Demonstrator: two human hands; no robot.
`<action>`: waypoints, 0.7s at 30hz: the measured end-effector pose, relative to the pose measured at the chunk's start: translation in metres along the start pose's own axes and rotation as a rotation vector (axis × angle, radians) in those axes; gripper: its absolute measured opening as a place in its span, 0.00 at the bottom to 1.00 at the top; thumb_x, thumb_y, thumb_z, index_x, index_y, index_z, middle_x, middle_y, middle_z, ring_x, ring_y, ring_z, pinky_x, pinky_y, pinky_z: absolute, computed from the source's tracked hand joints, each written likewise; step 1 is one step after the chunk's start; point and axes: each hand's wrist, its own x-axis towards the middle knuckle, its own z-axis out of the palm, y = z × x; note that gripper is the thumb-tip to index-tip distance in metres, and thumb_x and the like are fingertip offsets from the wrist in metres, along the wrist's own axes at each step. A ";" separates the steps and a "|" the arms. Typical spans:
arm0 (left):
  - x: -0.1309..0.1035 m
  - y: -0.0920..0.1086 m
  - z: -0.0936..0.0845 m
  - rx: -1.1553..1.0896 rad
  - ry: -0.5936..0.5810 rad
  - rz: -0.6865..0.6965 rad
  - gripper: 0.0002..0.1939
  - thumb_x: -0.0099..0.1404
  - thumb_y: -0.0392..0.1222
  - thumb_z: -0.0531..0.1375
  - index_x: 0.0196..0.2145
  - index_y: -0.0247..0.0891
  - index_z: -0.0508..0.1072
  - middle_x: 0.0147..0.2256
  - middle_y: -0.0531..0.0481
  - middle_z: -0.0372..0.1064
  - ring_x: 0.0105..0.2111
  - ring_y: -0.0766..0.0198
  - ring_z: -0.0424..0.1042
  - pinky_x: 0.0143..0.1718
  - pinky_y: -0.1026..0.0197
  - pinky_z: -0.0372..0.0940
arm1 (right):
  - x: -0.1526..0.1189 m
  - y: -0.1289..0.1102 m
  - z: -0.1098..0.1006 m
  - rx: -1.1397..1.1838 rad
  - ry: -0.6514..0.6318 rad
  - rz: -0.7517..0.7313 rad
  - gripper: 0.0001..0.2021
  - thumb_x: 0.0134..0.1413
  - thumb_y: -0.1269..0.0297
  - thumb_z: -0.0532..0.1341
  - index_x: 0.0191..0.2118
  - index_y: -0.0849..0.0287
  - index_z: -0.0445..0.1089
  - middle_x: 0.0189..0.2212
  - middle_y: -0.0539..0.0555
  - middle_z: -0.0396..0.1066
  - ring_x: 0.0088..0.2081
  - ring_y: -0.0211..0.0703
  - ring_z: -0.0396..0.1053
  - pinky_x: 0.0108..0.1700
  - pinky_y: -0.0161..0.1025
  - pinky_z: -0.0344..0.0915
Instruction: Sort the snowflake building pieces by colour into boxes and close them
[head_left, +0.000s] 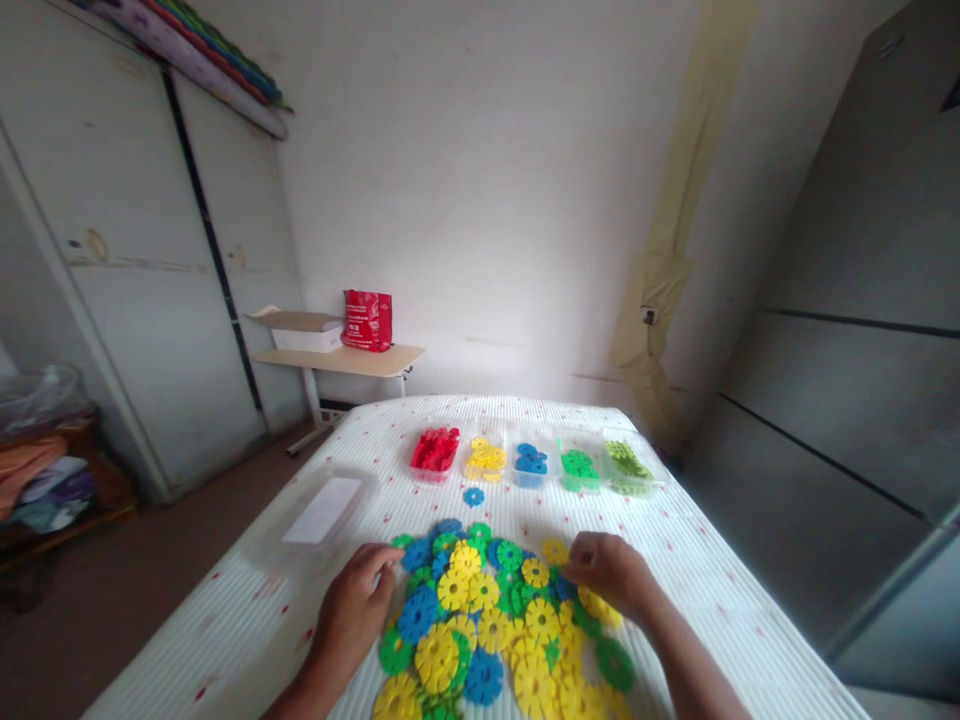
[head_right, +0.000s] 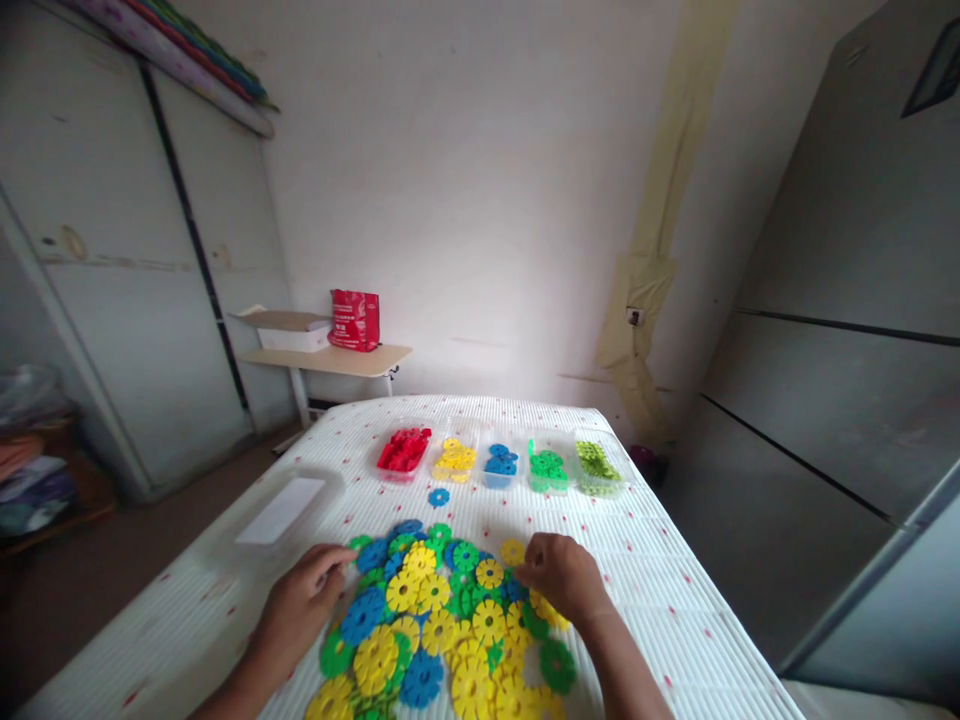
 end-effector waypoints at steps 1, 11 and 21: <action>0.000 -0.001 0.001 -0.013 0.004 -0.018 0.12 0.55 0.40 0.50 0.31 0.40 0.73 0.34 0.49 0.74 0.37 0.62 0.72 0.39 0.63 0.67 | -0.003 -0.003 0.002 -0.034 -0.023 -0.001 0.06 0.39 0.62 0.60 0.27 0.56 0.70 0.26 0.50 0.72 0.27 0.39 0.67 0.26 0.31 0.51; 0.003 0.002 0.006 -0.059 0.022 -0.057 0.11 0.53 0.40 0.51 0.28 0.41 0.73 0.31 0.50 0.74 0.34 0.61 0.72 0.39 0.60 0.67 | -0.009 -0.007 0.001 -0.027 -0.065 -0.035 0.05 0.33 0.71 0.58 0.25 0.58 0.65 0.24 0.49 0.68 0.26 0.36 0.62 0.24 0.31 0.46; 0.003 0.002 0.008 -0.044 0.025 -0.050 0.11 0.53 0.38 0.51 0.27 0.40 0.73 0.30 0.50 0.73 0.34 0.62 0.72 0.39 0.61 0.66 | 0.024 -0.041 0.002 0.272 0.115 -0.113 0.02 0.42 0.69 0.55 0.23 0.59 0.61 0.19 0.45 0.61 0.22 0.33 0.57 0.24 0.30 0.49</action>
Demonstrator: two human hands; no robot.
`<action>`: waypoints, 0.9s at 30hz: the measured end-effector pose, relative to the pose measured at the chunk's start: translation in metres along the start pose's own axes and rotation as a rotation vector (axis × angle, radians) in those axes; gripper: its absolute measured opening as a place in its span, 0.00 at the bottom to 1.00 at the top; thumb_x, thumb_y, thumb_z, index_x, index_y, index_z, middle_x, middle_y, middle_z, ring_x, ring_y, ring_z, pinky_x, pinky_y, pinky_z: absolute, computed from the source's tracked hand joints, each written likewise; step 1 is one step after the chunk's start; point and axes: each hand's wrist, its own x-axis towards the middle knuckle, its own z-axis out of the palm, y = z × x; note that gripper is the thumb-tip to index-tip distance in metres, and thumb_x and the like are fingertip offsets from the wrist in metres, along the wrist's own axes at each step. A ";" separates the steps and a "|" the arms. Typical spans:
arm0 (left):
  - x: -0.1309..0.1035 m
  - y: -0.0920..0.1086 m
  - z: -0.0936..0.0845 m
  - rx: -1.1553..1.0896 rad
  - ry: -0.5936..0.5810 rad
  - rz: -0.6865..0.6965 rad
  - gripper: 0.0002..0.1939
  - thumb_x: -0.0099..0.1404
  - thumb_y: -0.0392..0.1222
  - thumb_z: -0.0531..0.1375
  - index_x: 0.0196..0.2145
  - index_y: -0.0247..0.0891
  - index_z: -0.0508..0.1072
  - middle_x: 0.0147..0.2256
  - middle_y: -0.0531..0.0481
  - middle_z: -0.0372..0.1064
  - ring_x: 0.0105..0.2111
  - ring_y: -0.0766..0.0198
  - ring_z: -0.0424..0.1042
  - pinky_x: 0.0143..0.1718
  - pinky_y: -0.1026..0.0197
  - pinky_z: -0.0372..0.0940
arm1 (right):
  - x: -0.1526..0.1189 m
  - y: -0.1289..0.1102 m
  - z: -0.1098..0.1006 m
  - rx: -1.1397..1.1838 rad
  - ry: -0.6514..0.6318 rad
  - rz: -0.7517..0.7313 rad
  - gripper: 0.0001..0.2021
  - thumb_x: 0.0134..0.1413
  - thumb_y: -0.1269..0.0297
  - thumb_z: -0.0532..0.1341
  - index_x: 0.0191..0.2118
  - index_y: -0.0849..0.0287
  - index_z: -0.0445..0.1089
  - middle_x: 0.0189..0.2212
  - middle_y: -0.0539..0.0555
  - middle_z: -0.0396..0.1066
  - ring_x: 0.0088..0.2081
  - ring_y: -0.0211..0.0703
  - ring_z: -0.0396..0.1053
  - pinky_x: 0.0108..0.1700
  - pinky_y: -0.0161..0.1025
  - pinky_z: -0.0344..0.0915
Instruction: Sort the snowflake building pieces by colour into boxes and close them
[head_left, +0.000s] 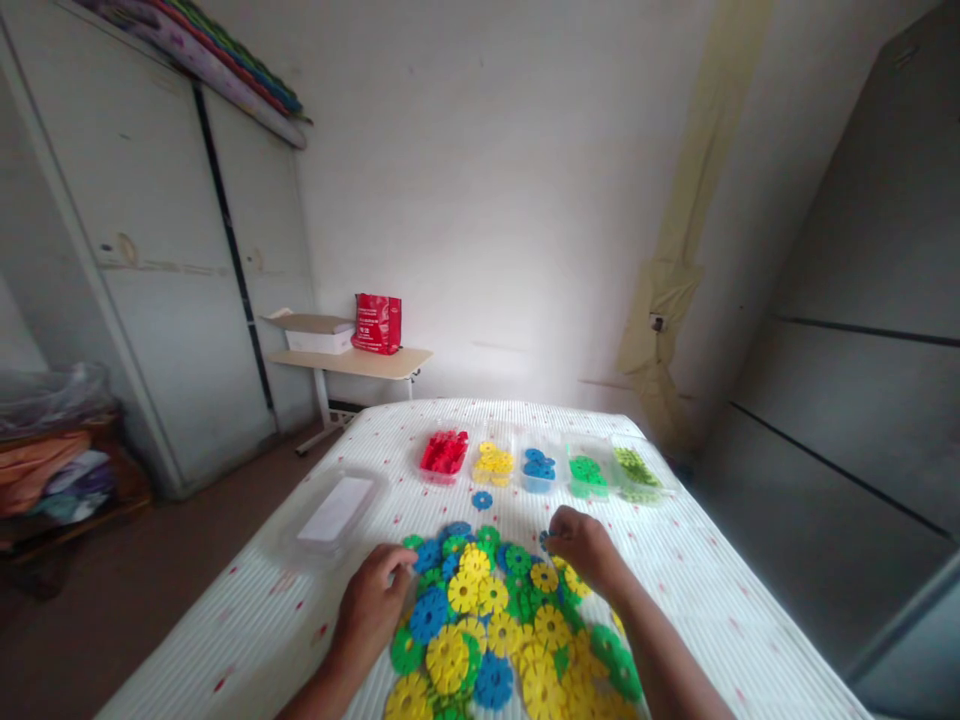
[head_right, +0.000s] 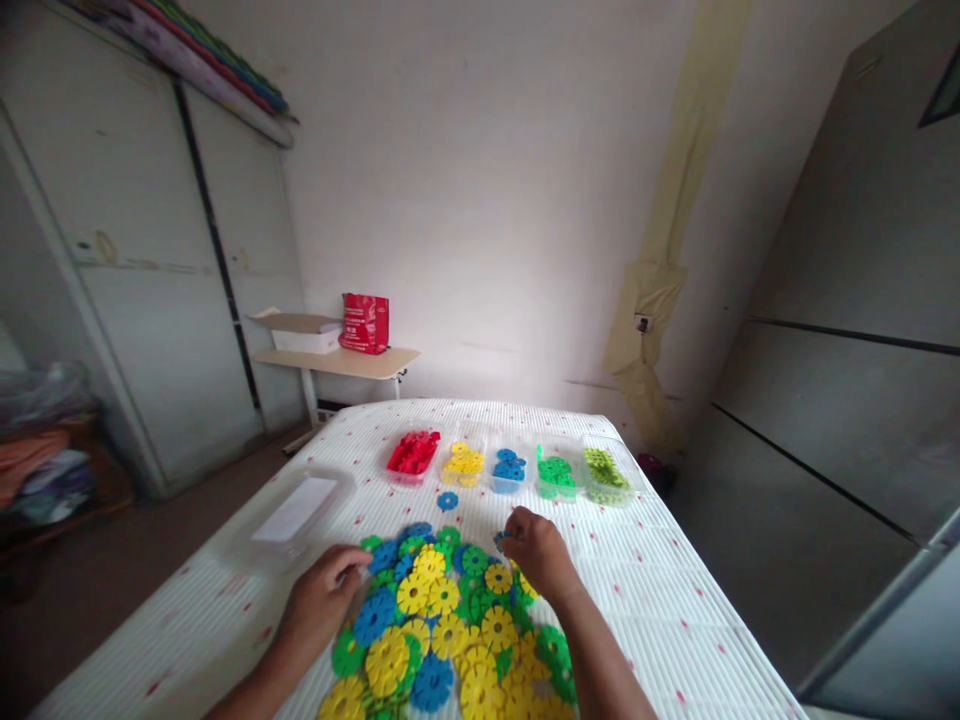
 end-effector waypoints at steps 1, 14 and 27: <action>0.000 0.000 0.000 0.002 -0.002 -0.005 0.11 0.53 0.38 0.51 0.27 0.40 0.73 0.30 0.50 0.73 0.34 0.62 0.72 0.39 0.61 0.66 | 0.002 -0.004 0.005 0.027 -0.021 -0.017 0.03 0.43 0.69 0.55 0.23 0.59 0.61 0.19 0.45 0.60 0.23 0.33 0.57 0.24 0.30 0.50; -0.001 0.003 -0.001 -0.015 -0.004 -0.002 0.11 0.53 0.37 0.50 0.26 0.41 0.72 0.30 0.50 0.72 0.34 0.62 0.71 0.39 0.61 0.65 | -0.010 0.007 0.006 -0.076 -0.176 -0.120 0.05 0.46 0.69 0.52 0.27 0.59 0.64 0.24 0.49 0.67 0.26 0.35 0.62 0.28 0.30 0.53; -0.001 0.005 -0.001 -0.003 -0.031 -0.026 0.10 0.53 0.37 0.51 0.26 0.41 0.72 0.30 0.50 0.72 0.35 0.61 0.71 0.40 0.60 0.65 | -0.008 0.012 -0.009 -0.050 -0.188 -0.049 0.08 0.42 0.70 0.54 0.27 0.58 0.70 0.24 0.49 0.71 0.27 0.36 0.65 0.28 0.30 0.55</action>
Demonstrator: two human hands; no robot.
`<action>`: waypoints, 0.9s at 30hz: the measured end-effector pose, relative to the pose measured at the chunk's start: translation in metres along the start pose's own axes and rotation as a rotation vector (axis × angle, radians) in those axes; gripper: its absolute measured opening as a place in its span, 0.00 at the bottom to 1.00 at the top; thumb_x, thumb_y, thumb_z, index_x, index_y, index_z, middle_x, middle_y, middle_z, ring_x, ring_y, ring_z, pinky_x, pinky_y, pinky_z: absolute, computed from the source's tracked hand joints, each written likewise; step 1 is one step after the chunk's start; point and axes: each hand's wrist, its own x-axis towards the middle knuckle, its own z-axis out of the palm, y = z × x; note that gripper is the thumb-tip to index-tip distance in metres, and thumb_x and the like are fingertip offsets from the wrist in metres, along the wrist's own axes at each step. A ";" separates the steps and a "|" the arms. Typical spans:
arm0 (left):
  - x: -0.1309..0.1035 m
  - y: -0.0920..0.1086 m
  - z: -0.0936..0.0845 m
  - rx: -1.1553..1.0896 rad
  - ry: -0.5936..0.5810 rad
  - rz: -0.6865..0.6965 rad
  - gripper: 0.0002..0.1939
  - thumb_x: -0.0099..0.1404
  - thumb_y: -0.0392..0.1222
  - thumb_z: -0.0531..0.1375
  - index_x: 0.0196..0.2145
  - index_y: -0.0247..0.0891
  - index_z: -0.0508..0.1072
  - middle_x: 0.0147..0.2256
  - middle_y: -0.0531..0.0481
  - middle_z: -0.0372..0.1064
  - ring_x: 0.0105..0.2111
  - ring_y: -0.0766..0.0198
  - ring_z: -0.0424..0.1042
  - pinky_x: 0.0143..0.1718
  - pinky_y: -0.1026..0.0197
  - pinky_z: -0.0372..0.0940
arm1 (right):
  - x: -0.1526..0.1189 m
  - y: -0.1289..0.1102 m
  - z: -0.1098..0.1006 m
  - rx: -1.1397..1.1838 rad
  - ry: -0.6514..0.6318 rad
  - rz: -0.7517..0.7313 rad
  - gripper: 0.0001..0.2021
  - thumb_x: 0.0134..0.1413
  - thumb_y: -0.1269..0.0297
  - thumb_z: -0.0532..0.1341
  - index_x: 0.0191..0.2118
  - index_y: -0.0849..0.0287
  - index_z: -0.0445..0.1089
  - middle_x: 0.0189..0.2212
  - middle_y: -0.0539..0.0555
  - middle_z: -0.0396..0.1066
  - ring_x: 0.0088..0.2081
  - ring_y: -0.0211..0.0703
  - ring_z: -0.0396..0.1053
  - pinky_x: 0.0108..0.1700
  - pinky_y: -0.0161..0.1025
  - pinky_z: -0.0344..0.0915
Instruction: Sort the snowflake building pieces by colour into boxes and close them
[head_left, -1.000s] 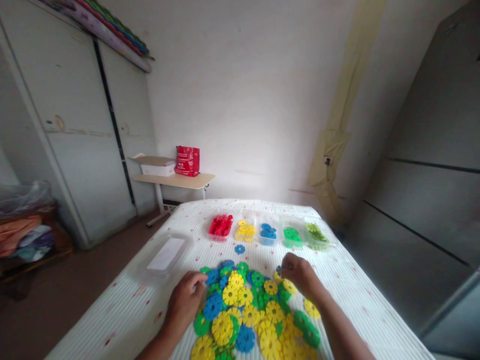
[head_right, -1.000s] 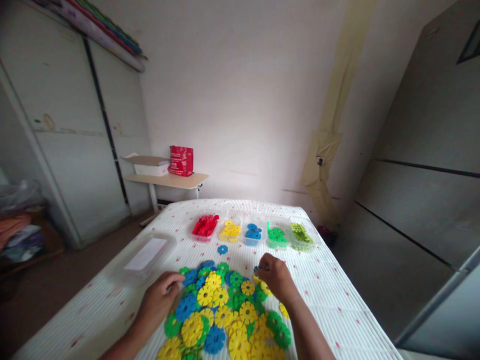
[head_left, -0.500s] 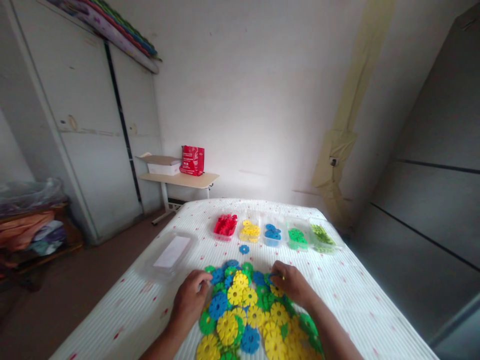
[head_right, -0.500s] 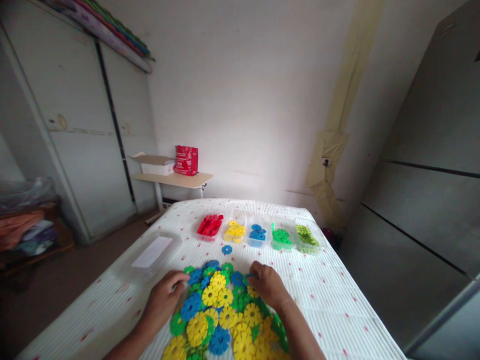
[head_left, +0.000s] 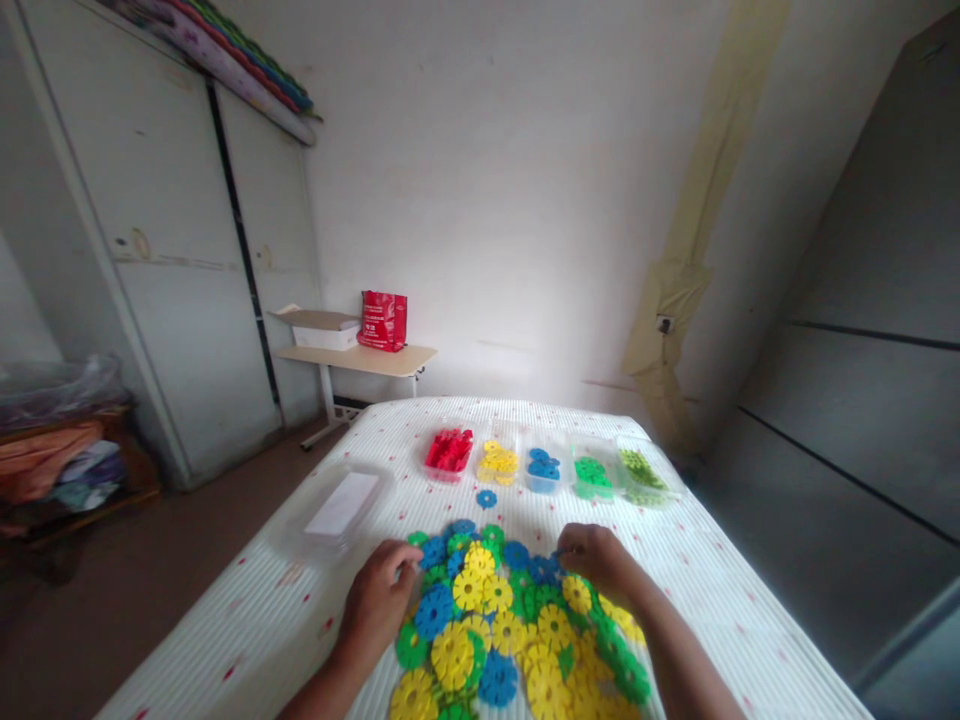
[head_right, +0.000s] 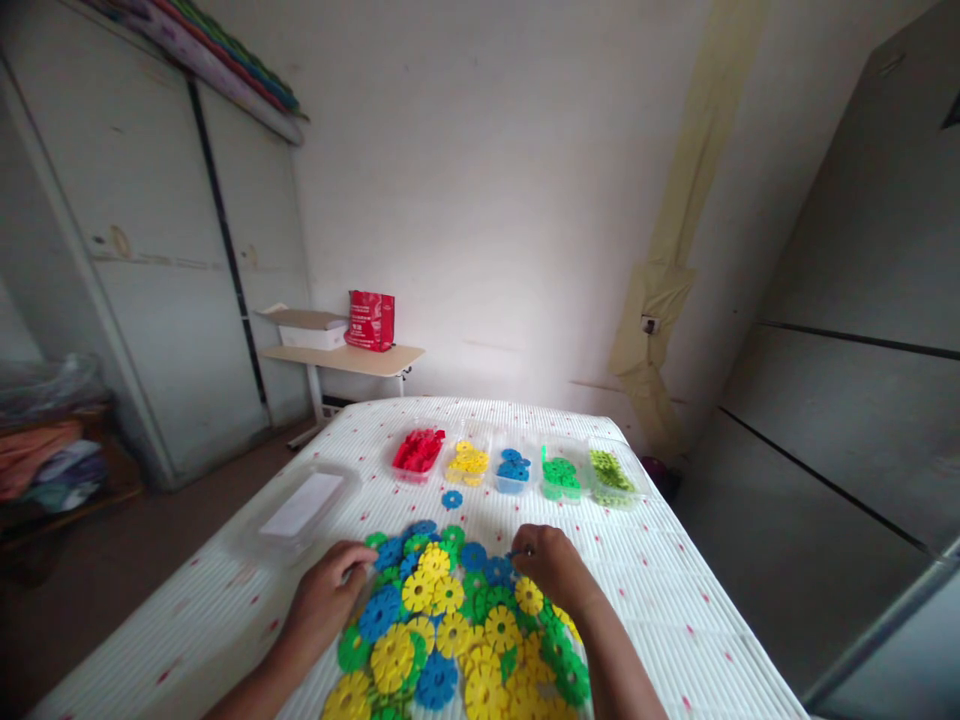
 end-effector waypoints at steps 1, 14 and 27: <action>0.000 0.000 0.000 -0.001 0.000 -0.001 0.10 0.53 0.37 0.50 0.26 0.41 0.72 0.30 0.50 0.72 0.35 0.61 0.71 0.40 0.60 0.65 | 0.002 -0.004 0.003 0.008 -0.029 -0.006 0.08 0.41 0.71 0.54 0.27 0.58 0.71 0.25 0.49 0.71 0.28 0.36 0.65 0.29 0.30 0.56; 0.000 -0.001 0.001 -0.012 0.010 0.010 0.10 0.53 0.36 0.50 0.26 0.40 0.71 0.30 0.49 0.72 0.35 0.62 0.71 0.39 0.61 0.65 | 0.016 -0.013 0.025 -0.231 -0.070 0.017 0.14 0.33 0.75 0.57 0.32 0.58 0.69 0.28 0.51 0.70 0.29 0.37 0.64 0.26 0.30 0.51; -0.002 -0.002 0.003 -0.046 0.020 -0.007 0.11 0.53 0.34 0.50 0.27 0.39 0.72 0.30 0.50 0.71 0.34 0.62 0.70 0.39 0.61 0.64 | 0.057 -0.018 -0.036 0.020 0.343 0.148 0.12 0.55 0.61 0.57 0.43 0.62 0.66 0.40 0.54 0.68 0.37 0.40 0.68 0.38 0.41 0.67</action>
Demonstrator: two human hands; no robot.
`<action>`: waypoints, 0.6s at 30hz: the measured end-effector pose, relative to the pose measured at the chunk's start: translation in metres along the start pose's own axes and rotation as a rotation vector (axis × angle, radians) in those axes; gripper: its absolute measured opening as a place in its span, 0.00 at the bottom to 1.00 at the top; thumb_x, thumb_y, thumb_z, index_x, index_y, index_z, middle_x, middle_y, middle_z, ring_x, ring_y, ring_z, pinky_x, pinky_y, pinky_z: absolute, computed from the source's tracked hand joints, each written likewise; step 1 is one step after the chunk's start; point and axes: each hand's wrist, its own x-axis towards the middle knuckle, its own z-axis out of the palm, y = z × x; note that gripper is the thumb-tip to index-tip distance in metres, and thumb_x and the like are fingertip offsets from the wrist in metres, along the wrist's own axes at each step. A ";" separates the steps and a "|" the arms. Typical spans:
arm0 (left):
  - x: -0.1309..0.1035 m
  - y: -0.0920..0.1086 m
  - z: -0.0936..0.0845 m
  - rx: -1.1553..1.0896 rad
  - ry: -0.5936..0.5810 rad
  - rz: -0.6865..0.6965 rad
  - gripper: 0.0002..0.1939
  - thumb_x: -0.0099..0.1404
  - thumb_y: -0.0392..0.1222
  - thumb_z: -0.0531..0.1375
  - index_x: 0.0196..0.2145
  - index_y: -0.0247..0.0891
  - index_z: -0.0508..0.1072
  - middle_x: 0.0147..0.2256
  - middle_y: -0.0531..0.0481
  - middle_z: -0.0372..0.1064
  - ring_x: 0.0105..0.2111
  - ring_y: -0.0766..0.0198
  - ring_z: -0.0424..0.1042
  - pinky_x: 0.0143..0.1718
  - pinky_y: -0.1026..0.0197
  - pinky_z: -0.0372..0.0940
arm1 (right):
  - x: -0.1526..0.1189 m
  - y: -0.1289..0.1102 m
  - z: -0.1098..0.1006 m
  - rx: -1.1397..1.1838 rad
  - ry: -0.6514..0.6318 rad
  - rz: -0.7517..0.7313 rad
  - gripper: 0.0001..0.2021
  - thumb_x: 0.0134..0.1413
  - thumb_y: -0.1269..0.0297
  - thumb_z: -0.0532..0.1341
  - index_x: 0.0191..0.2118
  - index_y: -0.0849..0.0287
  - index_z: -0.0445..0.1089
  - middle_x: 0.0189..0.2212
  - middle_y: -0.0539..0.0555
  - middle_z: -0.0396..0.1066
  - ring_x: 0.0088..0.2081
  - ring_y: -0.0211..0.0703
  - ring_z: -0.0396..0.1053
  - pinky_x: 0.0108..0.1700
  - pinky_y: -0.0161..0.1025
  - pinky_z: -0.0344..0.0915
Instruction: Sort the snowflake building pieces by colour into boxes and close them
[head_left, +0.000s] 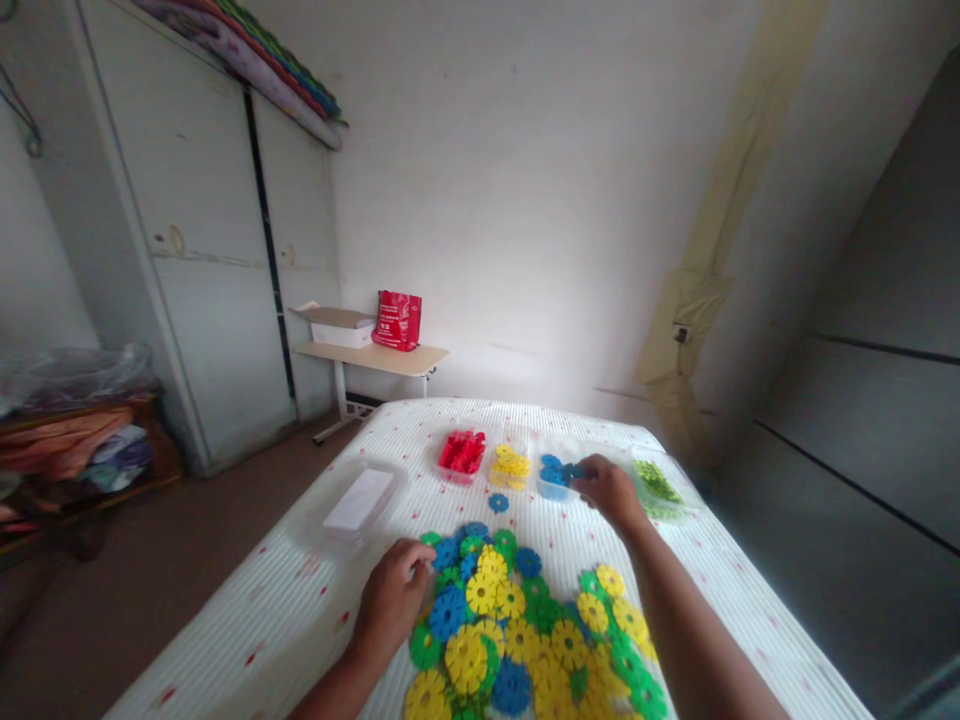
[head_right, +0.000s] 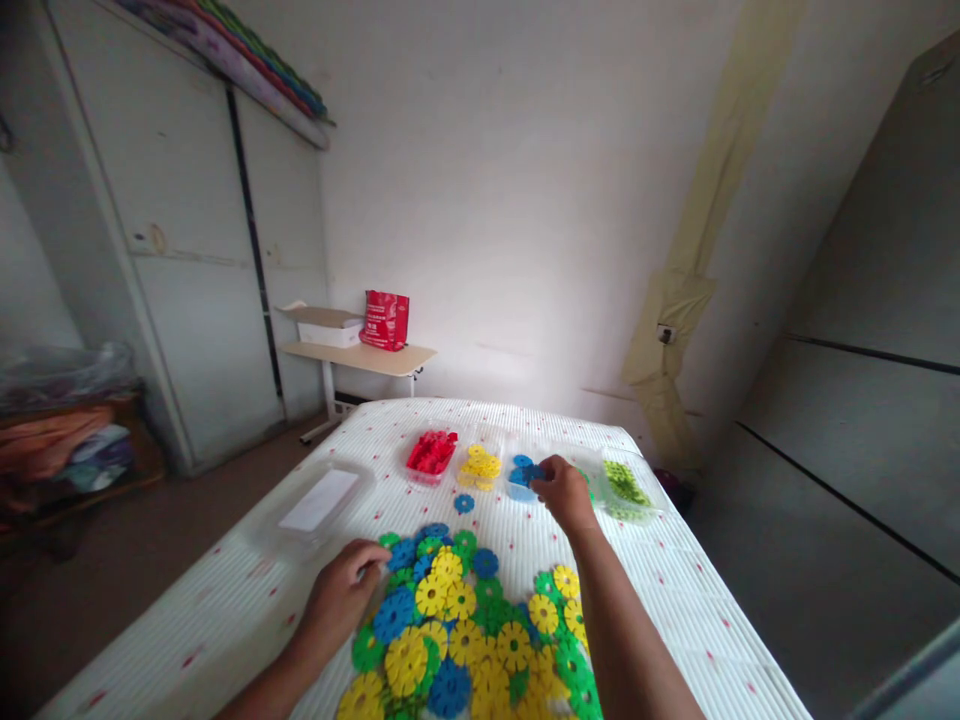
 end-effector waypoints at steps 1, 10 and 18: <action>0.000 0.000 0.000 -0.004 0.001 -0.001 0.11 0.54 0.34 0.50 0.27 0.39 0.72 0.30 0.49 0.71 0.34 0.62 0.70 0.39 0.61 0.64 | 0.004 0.001 -0.001 -0.003 0.072 -0.003 0.14 0.56 0.60 0.55 0.47 0.61 0.64 0.44 0.55 0.65 0.41 0.42 0.67 0.41 0.44 0.66; 0.000 0.001 0.000 -0.024 0.017 -0.012 0.11 0.53 0.33 0.50 0.29 0.39 0.72 0.31 0.49 0.72 0.35 0.63 0.71 0.39 0.61 0.64 | -0.021 0.042 0.003 -0.093 0.167 -0.050 0.14 0.53 0.60 0.52 0.34 0.61 0.72 0.29 0.56 0.73 0.28 0.42 0.70 0.29 0.35 0.61; 0.004 0.002 -0.001 0.045 0.015 -0.068 0.16 0.53 0.33 0.50 0.37 0.38 0.72 0.36 0.48 0.71 0.37 0.62 0.70 0.40 0.60 0.65 | -0.055 0.129 -0.003 -0.243 0.189 0.174 0.15 0.46 0.58 0.48 0.31 0.57 0.70 0.29 0.56 0.74 0.31 0.46 0.71 0.32 0.36 0.60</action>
